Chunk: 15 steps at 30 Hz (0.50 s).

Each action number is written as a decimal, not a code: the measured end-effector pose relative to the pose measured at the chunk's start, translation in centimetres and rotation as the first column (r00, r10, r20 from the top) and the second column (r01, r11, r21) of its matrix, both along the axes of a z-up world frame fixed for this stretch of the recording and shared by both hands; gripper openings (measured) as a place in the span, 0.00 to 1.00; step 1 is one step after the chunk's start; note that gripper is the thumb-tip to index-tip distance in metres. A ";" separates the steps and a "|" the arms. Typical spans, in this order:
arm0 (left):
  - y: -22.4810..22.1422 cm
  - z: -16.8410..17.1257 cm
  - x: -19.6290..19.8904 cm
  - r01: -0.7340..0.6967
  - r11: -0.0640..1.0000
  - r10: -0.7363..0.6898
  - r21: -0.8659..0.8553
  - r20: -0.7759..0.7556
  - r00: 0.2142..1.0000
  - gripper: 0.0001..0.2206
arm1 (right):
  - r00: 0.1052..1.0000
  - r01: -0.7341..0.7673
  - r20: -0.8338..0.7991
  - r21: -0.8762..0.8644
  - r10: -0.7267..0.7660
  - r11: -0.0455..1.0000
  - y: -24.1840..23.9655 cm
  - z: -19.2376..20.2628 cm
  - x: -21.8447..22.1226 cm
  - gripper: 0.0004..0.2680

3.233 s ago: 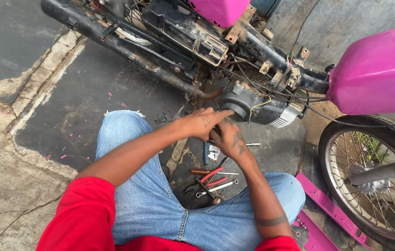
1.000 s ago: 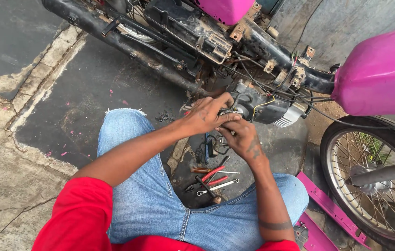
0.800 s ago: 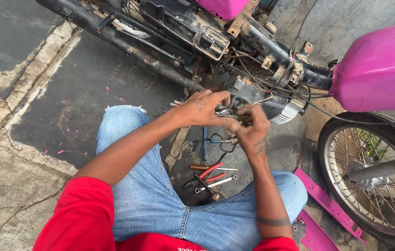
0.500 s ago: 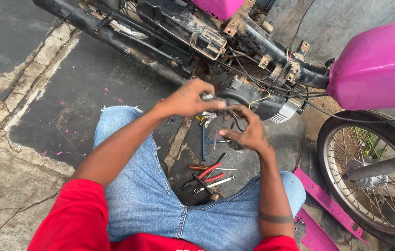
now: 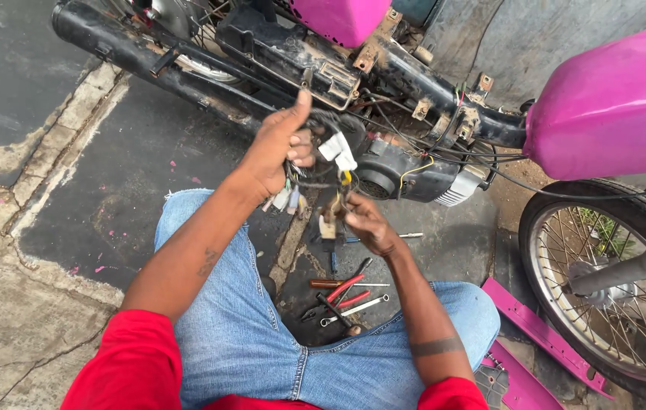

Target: Repairing electrical wiring and components on a motorcycle.

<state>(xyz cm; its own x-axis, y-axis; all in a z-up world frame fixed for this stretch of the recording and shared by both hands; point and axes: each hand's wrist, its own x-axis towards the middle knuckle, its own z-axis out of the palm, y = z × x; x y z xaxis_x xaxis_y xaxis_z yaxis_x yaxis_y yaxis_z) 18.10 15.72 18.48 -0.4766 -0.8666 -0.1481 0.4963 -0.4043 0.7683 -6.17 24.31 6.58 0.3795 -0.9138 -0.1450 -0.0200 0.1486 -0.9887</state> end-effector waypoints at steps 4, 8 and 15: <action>-1.0 -0.4 1.7 -0.123 0.984 0.141 0.125 -0.148 0.979 0.23 | 0.876 -0.194 0.466 0.104 0.124 0.975 1.1 3.0 3.3 0.24; -2.3 -0.7 3.6 -0.233 0.964 0.263 0.124 -0.359 0.896 0.25 | 0.867 -0.455 -0.234 -0.015 0.440 0.890 2.0 -3.0 4.8 0.15; -3.9 -2.4 5.1 -0.558 0.824 0.561 0.098 -0.278 0.780 0.23 | 0.995 0.008 -0.101 0.279 0.022 0.960 2.1 -5.5 7.1 0.12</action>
